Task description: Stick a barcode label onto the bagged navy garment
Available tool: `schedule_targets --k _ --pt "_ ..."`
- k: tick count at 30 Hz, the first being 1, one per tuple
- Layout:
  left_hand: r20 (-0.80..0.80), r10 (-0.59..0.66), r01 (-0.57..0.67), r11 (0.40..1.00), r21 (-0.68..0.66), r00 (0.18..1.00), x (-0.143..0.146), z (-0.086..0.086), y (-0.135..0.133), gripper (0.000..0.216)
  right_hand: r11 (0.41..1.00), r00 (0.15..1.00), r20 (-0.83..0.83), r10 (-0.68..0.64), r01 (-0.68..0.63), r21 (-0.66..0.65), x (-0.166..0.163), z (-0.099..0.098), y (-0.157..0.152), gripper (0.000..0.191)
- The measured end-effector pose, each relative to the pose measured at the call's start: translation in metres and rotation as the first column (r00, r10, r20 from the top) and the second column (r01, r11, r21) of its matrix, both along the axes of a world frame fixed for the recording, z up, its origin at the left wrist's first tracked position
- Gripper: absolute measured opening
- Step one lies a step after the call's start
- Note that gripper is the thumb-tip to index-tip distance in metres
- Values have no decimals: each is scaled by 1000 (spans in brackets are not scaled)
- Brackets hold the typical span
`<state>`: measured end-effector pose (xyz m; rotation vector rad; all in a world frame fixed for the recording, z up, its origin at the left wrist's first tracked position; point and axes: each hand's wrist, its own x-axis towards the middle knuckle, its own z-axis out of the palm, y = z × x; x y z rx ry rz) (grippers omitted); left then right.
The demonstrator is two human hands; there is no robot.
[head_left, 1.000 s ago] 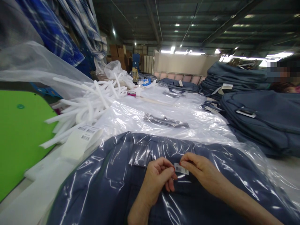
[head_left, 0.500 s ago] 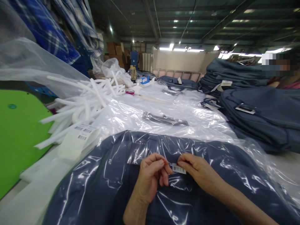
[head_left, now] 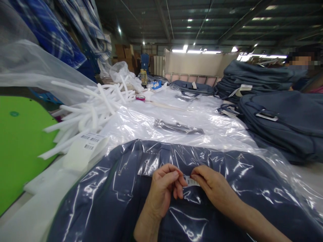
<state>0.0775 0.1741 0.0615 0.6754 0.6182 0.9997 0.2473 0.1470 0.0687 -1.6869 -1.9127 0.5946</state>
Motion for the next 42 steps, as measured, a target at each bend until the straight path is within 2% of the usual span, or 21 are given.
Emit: schedule_targets --k 5,10,16,21,25,29,34,36,40,42 --pt "-6 1 -1 1000 -1 1000 0 -1 -1 25 993 998 55 -3 -3 115 1 -6 -2 20" --pt "-38 -6 6 1000 12 999 0 -4 -1 25 961 985 169 18 -64 269 1 -13 -3 17" --pt "-81 -5 6 1000 12 997 2 -3 -2 27 926 961 277 6 -110 362 0 -16 -5 17" --pt "-240 -31 50 996 75 970 9 -9 -3 26 886 941 339 -9 -149 438 0 -18 -5 23" --pt "-318 -44 72 994 78 947 12 -12 -4 29 846 933 346 -94 -109 522 0 -23 -4 19" --pt "-374 -20 48 997 64 927 14 -11 -2 31 861 933 336 -129 -63 505 -2 -25 -3 15" --pt "-410 -37 70 995 66 911 17 -15 0 31 866 925 334 -182 -10 500 -6 -19 -4 17" --pt "-403 -28 56 997 57 915 17 -17 0 31 842 915 369 -160 -69 535 -7 -16 -8 20" --pt "-358 -6 24 999 45 934 17 -19 1 28 806 859 512 -25 -286 518 -9 -14 -25 30" --pt "-343 11 2 999 39 939 17 -20 2 29 791 818 572 -62 -309 528 -11 -16 -35 30"
